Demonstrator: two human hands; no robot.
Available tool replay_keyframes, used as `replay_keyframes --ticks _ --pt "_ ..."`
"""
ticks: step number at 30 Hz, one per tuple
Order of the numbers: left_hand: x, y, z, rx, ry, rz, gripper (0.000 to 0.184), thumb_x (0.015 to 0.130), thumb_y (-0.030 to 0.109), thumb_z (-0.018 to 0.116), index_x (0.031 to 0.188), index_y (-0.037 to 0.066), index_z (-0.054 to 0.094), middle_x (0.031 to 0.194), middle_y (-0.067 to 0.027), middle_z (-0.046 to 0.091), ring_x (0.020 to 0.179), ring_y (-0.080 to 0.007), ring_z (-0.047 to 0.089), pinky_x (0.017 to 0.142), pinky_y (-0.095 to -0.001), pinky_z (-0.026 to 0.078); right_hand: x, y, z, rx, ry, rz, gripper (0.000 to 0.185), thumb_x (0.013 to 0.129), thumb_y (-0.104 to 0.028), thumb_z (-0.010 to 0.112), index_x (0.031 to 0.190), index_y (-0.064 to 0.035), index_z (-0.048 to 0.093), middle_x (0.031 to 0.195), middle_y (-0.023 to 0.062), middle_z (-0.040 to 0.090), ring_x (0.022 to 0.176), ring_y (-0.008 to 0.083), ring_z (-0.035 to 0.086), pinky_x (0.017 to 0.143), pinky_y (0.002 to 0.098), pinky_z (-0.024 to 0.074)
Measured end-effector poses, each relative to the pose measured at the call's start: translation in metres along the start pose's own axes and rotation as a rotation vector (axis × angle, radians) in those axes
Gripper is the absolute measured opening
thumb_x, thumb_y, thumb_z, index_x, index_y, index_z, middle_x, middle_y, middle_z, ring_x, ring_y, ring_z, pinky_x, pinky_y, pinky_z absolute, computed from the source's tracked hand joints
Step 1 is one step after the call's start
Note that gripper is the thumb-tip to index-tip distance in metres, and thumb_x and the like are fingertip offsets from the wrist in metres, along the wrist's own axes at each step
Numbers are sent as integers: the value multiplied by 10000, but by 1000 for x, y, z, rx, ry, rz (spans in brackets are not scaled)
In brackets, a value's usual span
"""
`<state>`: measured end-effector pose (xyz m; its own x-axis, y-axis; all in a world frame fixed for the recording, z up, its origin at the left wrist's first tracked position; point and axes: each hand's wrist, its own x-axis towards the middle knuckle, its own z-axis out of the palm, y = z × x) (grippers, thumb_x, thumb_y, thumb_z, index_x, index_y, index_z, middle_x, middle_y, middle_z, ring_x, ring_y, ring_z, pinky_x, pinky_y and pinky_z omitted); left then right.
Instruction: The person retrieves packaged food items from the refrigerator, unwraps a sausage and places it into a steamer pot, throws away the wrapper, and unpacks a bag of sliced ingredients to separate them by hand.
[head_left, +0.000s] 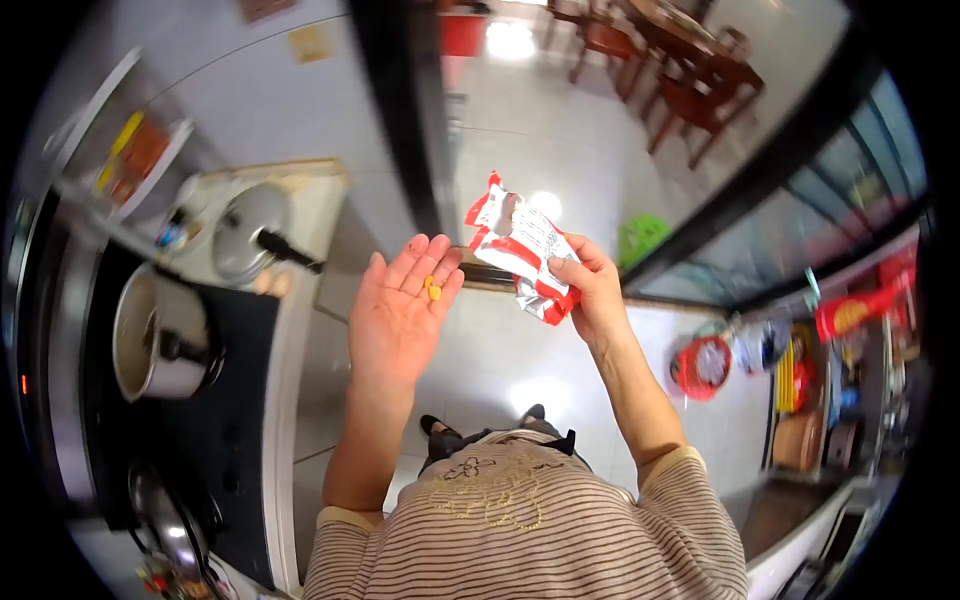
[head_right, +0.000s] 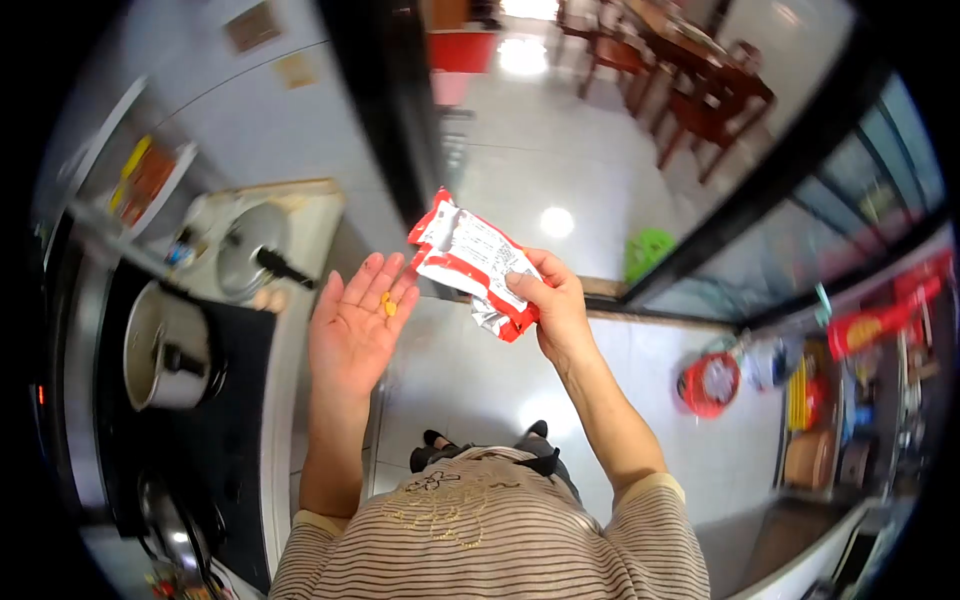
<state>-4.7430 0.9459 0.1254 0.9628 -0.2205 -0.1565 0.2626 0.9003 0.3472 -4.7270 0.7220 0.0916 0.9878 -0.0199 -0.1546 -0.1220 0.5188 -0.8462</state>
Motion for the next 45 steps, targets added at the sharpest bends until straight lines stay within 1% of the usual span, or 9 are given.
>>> replay_keyframes --ticks 7,11,18,19,22,24,32,40,45 --pt "65 -232 74 102 -41 -465 383 934 224 413 1210 -41 415 1313 -214 414 1256 -345 362 1065 -439 291 -79 -73 -227 80 412 -205 295 790 -1 601 1082 8 559 968 82 638 828 137 618 758 272 504" --pt "69 -349 69 398 -336 -668 465 850 81 460 1290 -36 365 1317 -164 413 1258 -273 366 1061 -371 284 -138 -60 -301 138 608 -390 288 805 -42 624 1080 13 560 964 74 639 819 122 614 750 260 500" --pt "13 -530 71 861 -657 -886 371 875 83 516 1230 -7 458 1151 -70 552 1011 -111 517 867 -259 403 -245 -28 -389 213 1050 -526 265 827 -32 595 1084 16 551 973 68 624 836 108 593 767 250 484" --pt "12 -549 68 889 -657 -906 291 878 97 553 1153 11 517 1047 -31 599 885 -59 530 755 -215 409 -254 -23 -395 229 1105 -536 264 830 -32 593 1086 16 549 973 66 623 837 107 591 771 250 483" --pt "23 -620 84 913 -640 -967 329 825 75 626 1132 16 527 983 -30 617 843 -69 546 742 -216 401 -265 -44 -445 253 1229 -564 262 837 -16 582 1093 15 543 965 58 625 839 111 593 786 251 479" --pt "23 -665 82 906 -679 -966 302 823 41 617 1111 7 534 941 -29 616 758 -62 530 671 -202 395 -272 -37 -487 229 1231 -625 275 836 -21 598 1104 -2 538 975 64 625 819 119 609 655 248 527" --pt "96 -870 66 1074 -534 -989 202 767 7 606 967 20 588 802 -7 590 611 -66 504 536 -208 393 -250 -70 -660 282 1392 -330 327 812 -72 634 1113 11 539 967 69 603 801 110 572 654 256 477" --pt "202 -1043 -63 1438 -271 -840 266 721 -36 600 980 20 577 816 -30 606 575 -86 524 462 -194 399 -238 42 -776 308 1464 0 260 794 -109 648 1027 -15 582 846 19 586 747 96 543 664 241 452" --pt "235 -1144 -147 1570 -261 -899 344 717 -23 605 1058 8 563 810 -39 596 588 -98 544 456 -212 428 -211 102 -868 -69 1382 92 394 766 -118 644 1136 -52 524 963 127 607 810 254 621 751 328 484"
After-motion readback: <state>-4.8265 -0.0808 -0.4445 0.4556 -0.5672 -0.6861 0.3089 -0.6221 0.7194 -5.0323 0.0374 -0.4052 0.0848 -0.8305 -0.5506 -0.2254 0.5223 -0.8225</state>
